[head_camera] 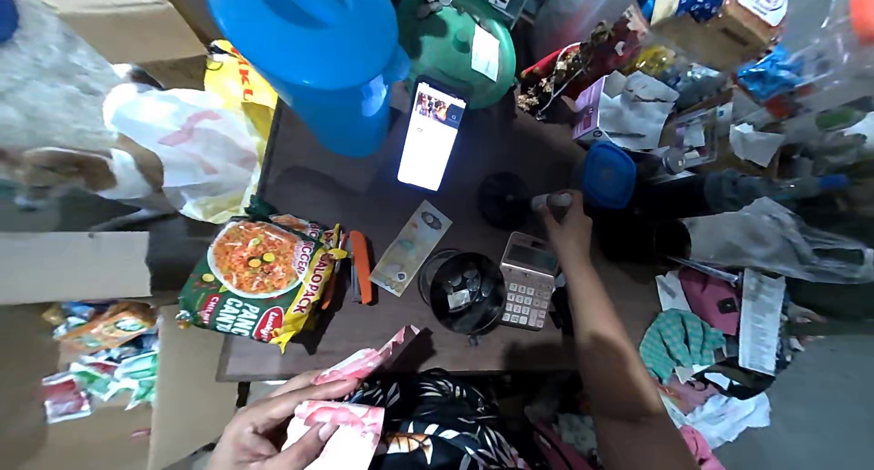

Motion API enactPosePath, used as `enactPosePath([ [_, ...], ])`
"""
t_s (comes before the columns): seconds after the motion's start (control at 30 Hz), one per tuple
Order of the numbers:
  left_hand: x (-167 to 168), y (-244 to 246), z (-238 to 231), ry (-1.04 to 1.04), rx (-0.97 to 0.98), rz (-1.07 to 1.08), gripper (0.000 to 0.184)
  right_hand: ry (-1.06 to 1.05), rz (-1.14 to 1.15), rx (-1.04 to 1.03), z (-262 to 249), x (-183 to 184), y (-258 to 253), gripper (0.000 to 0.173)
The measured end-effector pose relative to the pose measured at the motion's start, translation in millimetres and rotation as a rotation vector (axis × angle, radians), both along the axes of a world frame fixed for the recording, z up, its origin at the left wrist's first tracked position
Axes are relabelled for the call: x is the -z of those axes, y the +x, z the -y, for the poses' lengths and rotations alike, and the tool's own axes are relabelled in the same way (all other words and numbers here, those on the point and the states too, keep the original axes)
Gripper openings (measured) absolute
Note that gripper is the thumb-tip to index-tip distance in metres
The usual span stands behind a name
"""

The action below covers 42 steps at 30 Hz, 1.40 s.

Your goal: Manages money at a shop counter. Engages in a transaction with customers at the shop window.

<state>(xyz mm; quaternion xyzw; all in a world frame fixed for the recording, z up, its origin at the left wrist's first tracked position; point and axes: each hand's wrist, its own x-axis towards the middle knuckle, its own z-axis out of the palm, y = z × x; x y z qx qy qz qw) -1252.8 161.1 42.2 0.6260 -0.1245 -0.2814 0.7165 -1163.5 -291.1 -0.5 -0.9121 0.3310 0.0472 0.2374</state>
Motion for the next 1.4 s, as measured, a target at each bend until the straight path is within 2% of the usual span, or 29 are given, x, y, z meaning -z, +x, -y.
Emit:
enactPosePath([
  [0.23,-0.8,-2.9,5.0,-0.018,-0.055,-0.002,0.034,-0.074,-0.089,0.084,7.6,-5.8,-2.7,0.056],
  [0.33,1.9,-3.5,6.3,-0.011,-0.07,-0.016,0.036,-0.06,-0.121,0.121,12.7,-3.5,-10.8,0.069],
  [0.4,7.0,-4.8,7.2,0.006,-0.11,-0.058,0.036,-0.143,-0.031,0.101,0.2,-22.5,-20.3,0.08],
  [0.43,9.4,-5.1,8.9,0.018,-0.143,-0.092,0.036,-0.184,0.085,0.045,-11.6,-36.7,-28.1,0.074],
  [0.5,16.3,-3.9,13.5,0.035,-0.196,-0.159,0.037,-0.199,0.299,-0.158,-43.5,-61.8,-44.3,0.046],
  [0.57,21.9,0.1,19.4,0.048,-0.211,-0.203,0.037,-0.116,0.303,-0.467,-83.3,-72.9,-55.4,0.025],
  [0.63,25.2,5.3,26.7,0.08,-0.196,-0.19,0.036,-0.079,0.154,-0.805,-121.2,-68.0,-51.4,0.017],
  [0.7,27.2,11.1,33.6,0.112,-0.173,-0.139,0.034,-0.055,-0.12,-1.013,-147.6,-61.1,-36.3,0.016],
  [0.8,28.7,17.2,38.2,0.154,-0.145,-0.054,0.04,-0.106,-0.502,-1.089,-165.2,-50.6,-15.7,0.02],
  [0.83,27.7,18.1,38.8,0.172,-0.147,-0.035,0.044,-0.123,-0.534,-1.103,-165.3,-47.4,-13.9,0.02],
  [0.9,25.8,16.8,38.1,0.186,-0.16,-0.005,0.045,-0.105,-0.452,-1.111,-157.7,-43.7,-17.9,0.018],
  [1.0,22.6,15.2,35.6,0.174,-0.178,0.008,0.042,0.124,-0.096,-0.924,-132.9,-46.0,-32.9,0.018],
  [1.07,21.9,14.0,34.5,0.165,-0.204,0.007,0.041,0.415,0.063,-0.628,-117.0,-56.6,-43.6,0.019],
  [1.17,25.4,13.7,35.6,0.177,-0.225,0.014,0.041,0.741,0.126,-0.189,-97.8,-70.5,-59.0,0.016],
  [1.27,24.6,14.0,38.2,0.174,-0.239,0.042,0.04,0.897,0.215,0.053,-88.4,-72.7,-78.0,0.013],
  [1.33,21.6,14.3,36.9,0.156,-0.214,0.099,0.038,0.945,0.261,0.139,-87.9,-77.0,-93.0,0.015],
  [1.4,16.1,16.4,33.5,0.113,-0.11,0.165,0.035,0.942,0.302,0.176,-87.4,-78.2,-113.2,0.021],
])
